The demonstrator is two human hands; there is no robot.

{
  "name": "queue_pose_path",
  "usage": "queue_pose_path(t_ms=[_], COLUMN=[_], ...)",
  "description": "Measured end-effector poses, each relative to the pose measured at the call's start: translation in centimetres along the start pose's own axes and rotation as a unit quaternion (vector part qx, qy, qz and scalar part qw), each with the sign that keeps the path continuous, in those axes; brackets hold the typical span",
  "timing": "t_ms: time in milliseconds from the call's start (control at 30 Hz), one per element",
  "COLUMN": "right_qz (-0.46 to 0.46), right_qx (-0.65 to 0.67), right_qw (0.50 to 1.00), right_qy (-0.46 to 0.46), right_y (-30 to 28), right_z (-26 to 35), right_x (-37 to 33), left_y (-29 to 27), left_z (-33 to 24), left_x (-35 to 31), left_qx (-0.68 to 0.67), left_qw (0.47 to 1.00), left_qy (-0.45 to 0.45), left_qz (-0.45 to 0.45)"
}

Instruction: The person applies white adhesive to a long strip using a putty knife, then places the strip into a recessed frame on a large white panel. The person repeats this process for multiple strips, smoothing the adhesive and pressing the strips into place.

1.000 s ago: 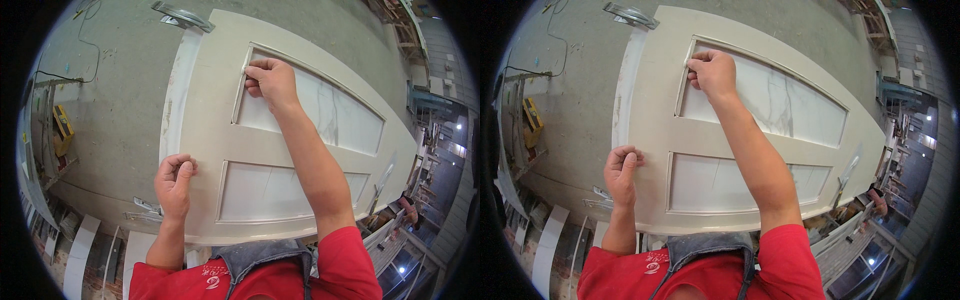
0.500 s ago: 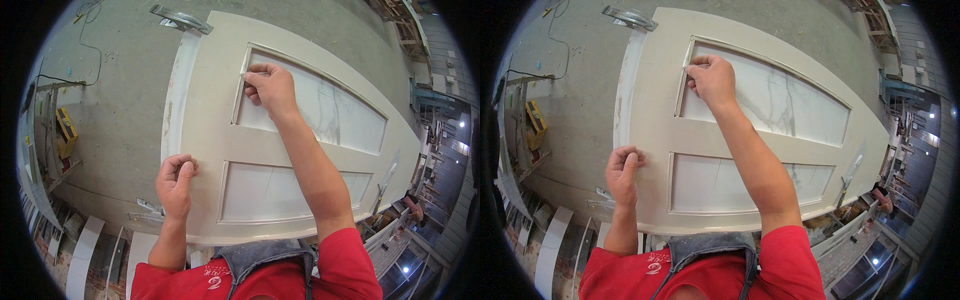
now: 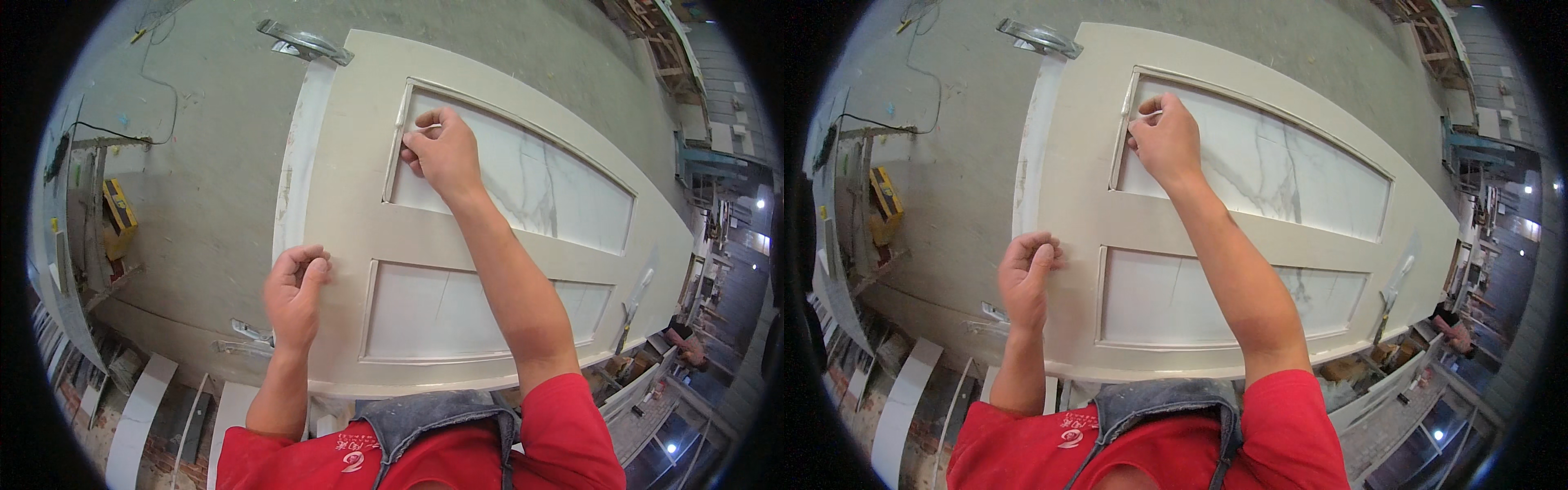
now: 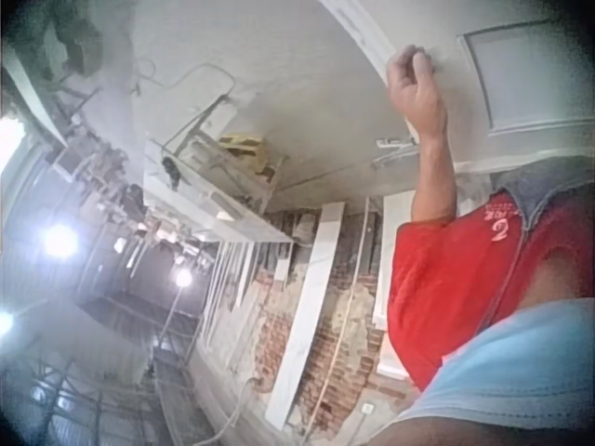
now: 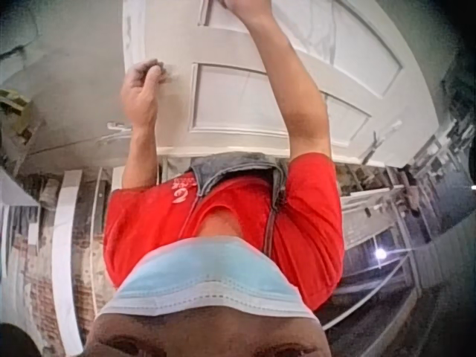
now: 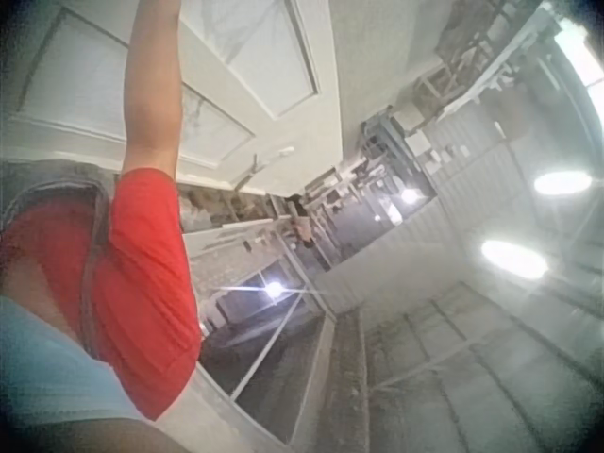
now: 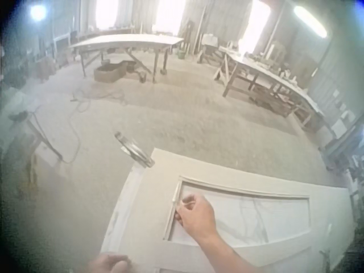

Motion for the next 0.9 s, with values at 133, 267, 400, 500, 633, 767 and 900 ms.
queue_pose_path(t_ms=[133, 267, 400, 500, 633, 767, 900], right_qz=[-0.045, 0.04, 0.216, 0.213, 0.147, 0.137, 0.145], right_qx=[-0.03, 0.005, -0.1, -0.055, 0.054, 0.216, 0.213], right_qw=[0.997, 0.997, 0.965, 0.944, 0.899, 0.866, 0.874], right_qy=[-0.053, -0.066, 0.11, 0.244, 0.409, 0.43, 0.412], right_y=[-1.4, -3.6, -7.7, -11.1, -13.4, -11.9, -10.9], right_z=[0.4, 0.0, -4.0, -10.6, -17.4, -21.2, -24.1], right_x=[-3.0, -13.2, -26.3, -36.5, -46.6, -49.2, -49.9], left_y=[1.5, 3.2, 6.4, 8.6, 8.6, 9.2, 10.0], left_z=[-1.8, -3.1, -3.2, -3.8, -4.0, -4.4, -5.1], left_x=[2.0, 6.6, 10.8, 12.8, 14.2, 14.5, 14.8], left_qx=[0.214, 0.459, 0.535, 0.58, 0.604, 0.62, 0.619], left_qw=[0.975, 0.871, 0.83, 0.806, 0.794, 0.784, 0.786], left_qy=[0.058, 0.175, 0.155, 0.114, 0.066, 0.03, 0.0], left_qz=[-0.002, -0.006, -0.012, -0.005, -0.011, -0.014, -0.016])
Point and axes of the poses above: each hand's wrist, its own x-axis towards the middle knuckle, its own y-axis out of the palm, z = x × y, the point moved 2 cm from there along x, towards the middle knuckle, and after that the axes turned 11 degrees about z, right-handed, at the moved point
